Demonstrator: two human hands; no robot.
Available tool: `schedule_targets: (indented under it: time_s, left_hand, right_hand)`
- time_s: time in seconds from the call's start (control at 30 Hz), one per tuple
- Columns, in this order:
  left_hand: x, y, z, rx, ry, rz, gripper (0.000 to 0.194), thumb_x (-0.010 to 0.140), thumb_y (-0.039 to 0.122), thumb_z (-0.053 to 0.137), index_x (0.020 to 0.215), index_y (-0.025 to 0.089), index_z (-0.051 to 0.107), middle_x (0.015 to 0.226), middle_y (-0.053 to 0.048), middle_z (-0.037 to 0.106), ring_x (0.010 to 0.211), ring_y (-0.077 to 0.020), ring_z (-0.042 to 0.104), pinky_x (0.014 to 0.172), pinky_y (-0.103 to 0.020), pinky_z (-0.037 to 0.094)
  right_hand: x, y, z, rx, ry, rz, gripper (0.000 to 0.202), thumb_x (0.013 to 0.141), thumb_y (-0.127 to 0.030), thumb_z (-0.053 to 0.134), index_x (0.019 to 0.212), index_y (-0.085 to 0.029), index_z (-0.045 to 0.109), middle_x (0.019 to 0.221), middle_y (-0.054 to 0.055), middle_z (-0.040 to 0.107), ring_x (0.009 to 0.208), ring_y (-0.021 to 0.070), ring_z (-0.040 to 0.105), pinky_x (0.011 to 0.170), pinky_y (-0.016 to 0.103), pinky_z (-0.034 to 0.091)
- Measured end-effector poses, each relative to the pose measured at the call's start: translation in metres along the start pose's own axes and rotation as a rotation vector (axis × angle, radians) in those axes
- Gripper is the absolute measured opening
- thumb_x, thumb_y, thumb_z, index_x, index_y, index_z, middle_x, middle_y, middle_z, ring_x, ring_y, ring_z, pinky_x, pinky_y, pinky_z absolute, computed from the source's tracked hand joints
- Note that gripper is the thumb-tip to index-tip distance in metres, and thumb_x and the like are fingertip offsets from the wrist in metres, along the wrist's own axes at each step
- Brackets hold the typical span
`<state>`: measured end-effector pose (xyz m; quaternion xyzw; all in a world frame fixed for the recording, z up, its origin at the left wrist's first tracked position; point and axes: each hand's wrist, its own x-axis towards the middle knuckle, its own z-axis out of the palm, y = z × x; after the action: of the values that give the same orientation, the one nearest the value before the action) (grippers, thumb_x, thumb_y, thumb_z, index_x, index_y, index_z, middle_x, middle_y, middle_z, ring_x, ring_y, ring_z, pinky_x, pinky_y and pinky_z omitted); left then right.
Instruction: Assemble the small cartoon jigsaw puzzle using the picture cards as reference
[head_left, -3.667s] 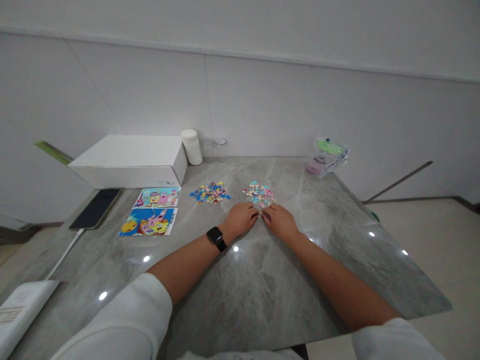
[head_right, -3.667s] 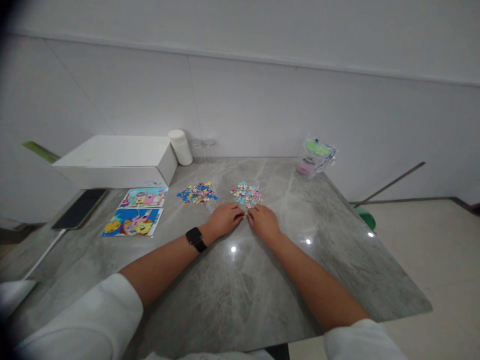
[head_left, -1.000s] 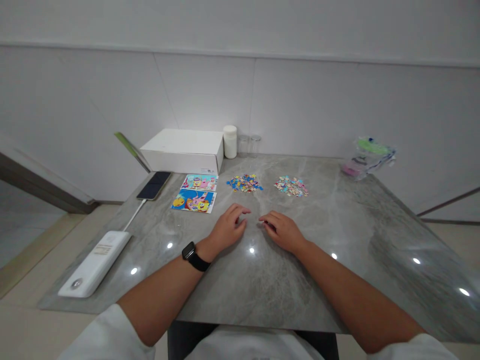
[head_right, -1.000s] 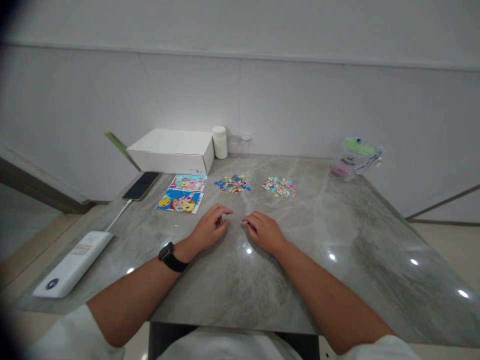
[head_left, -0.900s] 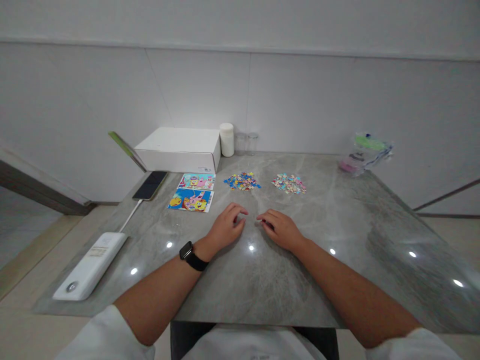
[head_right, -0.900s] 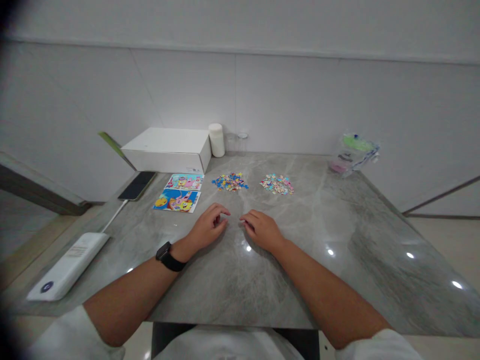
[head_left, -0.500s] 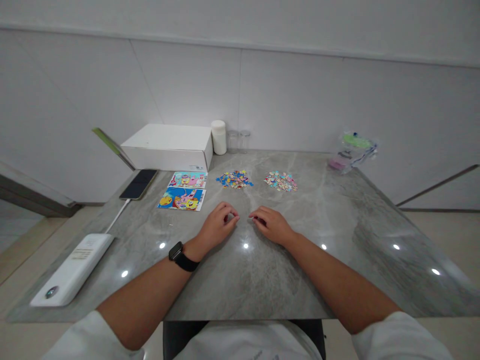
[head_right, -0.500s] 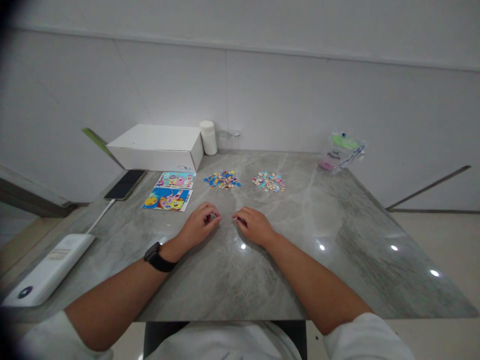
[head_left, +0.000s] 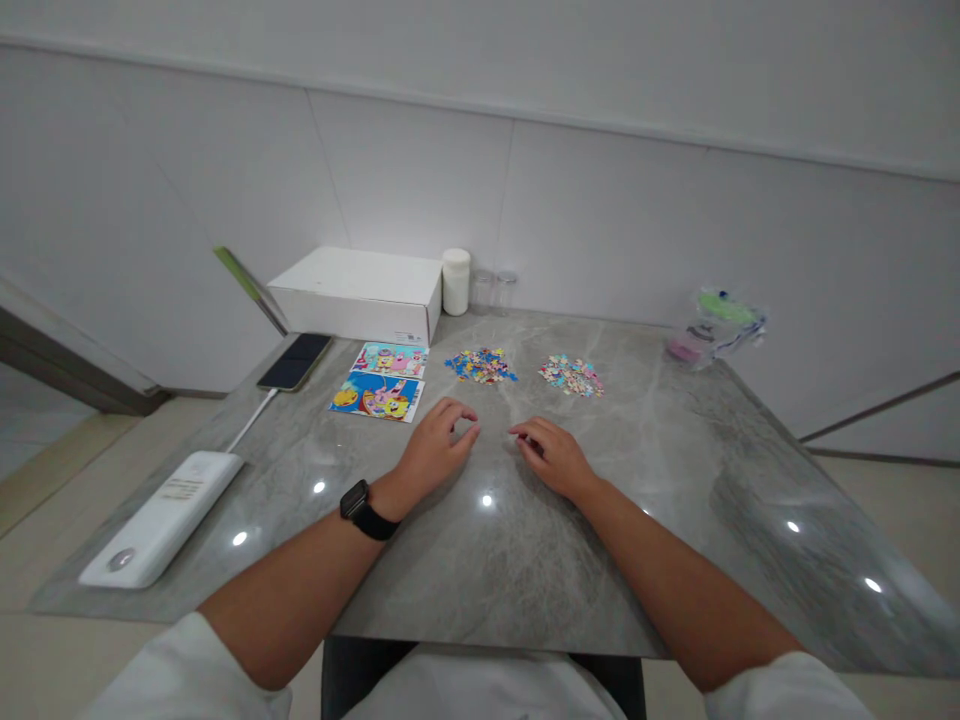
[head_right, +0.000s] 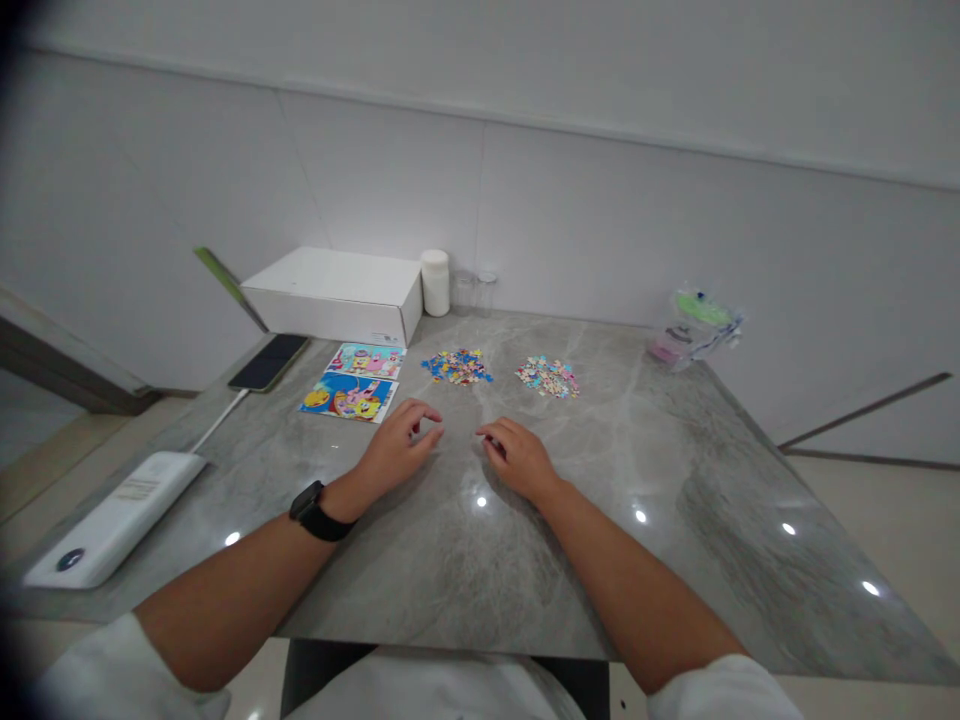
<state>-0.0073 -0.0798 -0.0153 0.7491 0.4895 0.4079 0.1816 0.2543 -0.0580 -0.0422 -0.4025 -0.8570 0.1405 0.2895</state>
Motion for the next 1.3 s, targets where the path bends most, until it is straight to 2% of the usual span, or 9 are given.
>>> schedule_targets:
  time_s: [0.13,0.27,0.33,0.5,0.67,0.83,0.93,1.1,1.3]
  left_hand:
    - [0.009,0.001,-0.027,0.053,0.196,0.011,0.008,0.098,0.024,0.061,0.098,0.021,0.069,0.100,-0.005,0.068,0.090,-0.0191,0.062,0.082,-0.034,0.052]
    - [0.020,-0.003,-0.064,0.098,0.354,-0.038,0.011,0.099,0.026,0.060,0.100,0.021,0.069,0.101,-0.004,0.071,0.086,-0.0181,0.063,0.077,-0.032,0.051]
    - [0.023,-0.010,-0.084,0.139,0.323,-0.084,0.014,0.099,0.028,0.059,0.104,0.021,0.071,0.099,-0.004,0.073,0.083,-0.0176,0.064,0.077,-0.032,0.052]
    - [0.011,-0.039,-0.118,0.432,0.027,-0.097,0.021,0.100,0.035,0.061,0.109,0.023,0.075,0.104,-0.007,0.075,0.093,-0.0228,0.067,0.087,-0.037,0.052]
    - [-0.021,-0.067,-0.120,0.701,-0.074,-0.211,0.028,0.101,0.038,0.059,0.119,0.024,0.075,0.119,-0.013,0.073,0.108,-0.0295,0.067,0.099,-0.045,0.050]
    - [-0.046,-0.083,-0.113,0.713,-0.197,-0.243,0.037,0.099,0.039,0.062,0.133,0.026,0.069,0.144,-0.015,0.064,0.130,-0.0360,0.060,0.110,-0.055,0.044]
    - [-0.055,-0.085,-0.112,0.688,-0.201,-0.228,0.037,0.100,0.040,0.061,0.134,0.027,0.068,0.146,-0.014,0.063,0.134,-0.0354,0.058,0.114,-0.057,0.040]
    - [-0.065,-0.080,-0.115,0.678,-0.193,-0.220,0.033,0.100,0.040,0.062,0.130,0.027,0.069,0.142,-0.014,0.064,0.131,-0.0354,0.060,0.114,-0.057,0.039]
    - [-0.075,-0.067,-0.120,0.688,-0.241,-0.220,0.034,0.100,0.043,0.062,0.128,0.024,0.069,0.139,-0.016,0.065,0.129,-0.0367,0.061,0.113,-0.059,0.040]
  right_hand:
    - [0.016,-0.004,-0.007,0.023,0.052,-0.029,0.024,0.102,-0.022,0.054,0.115,-0.022,0.073,0.096,0.007,0.070,0.084,0.0185,0.066,0.081,0.032,0.053]
    - [0.048,-0.017,-0.008,-0.019,0.029,-0.077,0.024,0.102,-0.021,0.054,0.115,-0.023,0.073,0.097,0.007,0.071,0.088,0.0197,0.066,0.084,0.033,0.053]
    - [0.070,-0.028,-0.002,-0.052,-0.007,-0.112,0.025,0.101,-0.019,0.054,0.117,-0.022,0.073,0.103,0.008,0.073,0.092,0.0201,0.066,0.090,0.034,0.052]
    - [0.140,-0.060,0.035,-0.089,-0.149,-0.133,0.027,0.101,-0.022,0.058,0.125,-0.020,0.071,0.112,0.009,0.074,0.095,0.0193,0.067,0.095,0.034,0.051]
    - [0.206,-0.083,0.081,-0.275,-0.230,-0.077,0.033,0.104,-0.030,0.056,0.133,-0.019,0.068,0.126,0.013,0.072,0.113,0.0246,0.066,0.098,0.035,0.051]
    - [0.243,-0.086,0.109,-0.525,-0.387,-0.044,0.039,0.101,-0.034,0.061,0.136,-0.019,0.068,0.134,0.017,0.069,0.121,0.0299,0.065,0.099,0.038,0.051]
    - [0.250,-0.086,0.116,-0.553,-0.436,-0.085,0.034,0.101,-0.034,0.059,0.129,-0.019,0.072,0.129,0.017,0.072,0.119,0.0301,0.067,0.099,0.038,0.051]
    - [0.251,-0.091,0.121,-0.583,-0.434,-0.138,0.032,0.103,-0.024,0.052,0.125,-0.014,0.074,0.125,0.021,0.074,0.117,0.0316,0.069,0.100,0.042,0.051]
    - [0.259,-0.099,0.112,-0.594,-0.344,-0.114,0.035,0.102,-0.018,0.047,0.125,-0.013,0.073,0.123,0.022,0.075,0.115,0.0315,0.069,0.098,0.042,0.052]
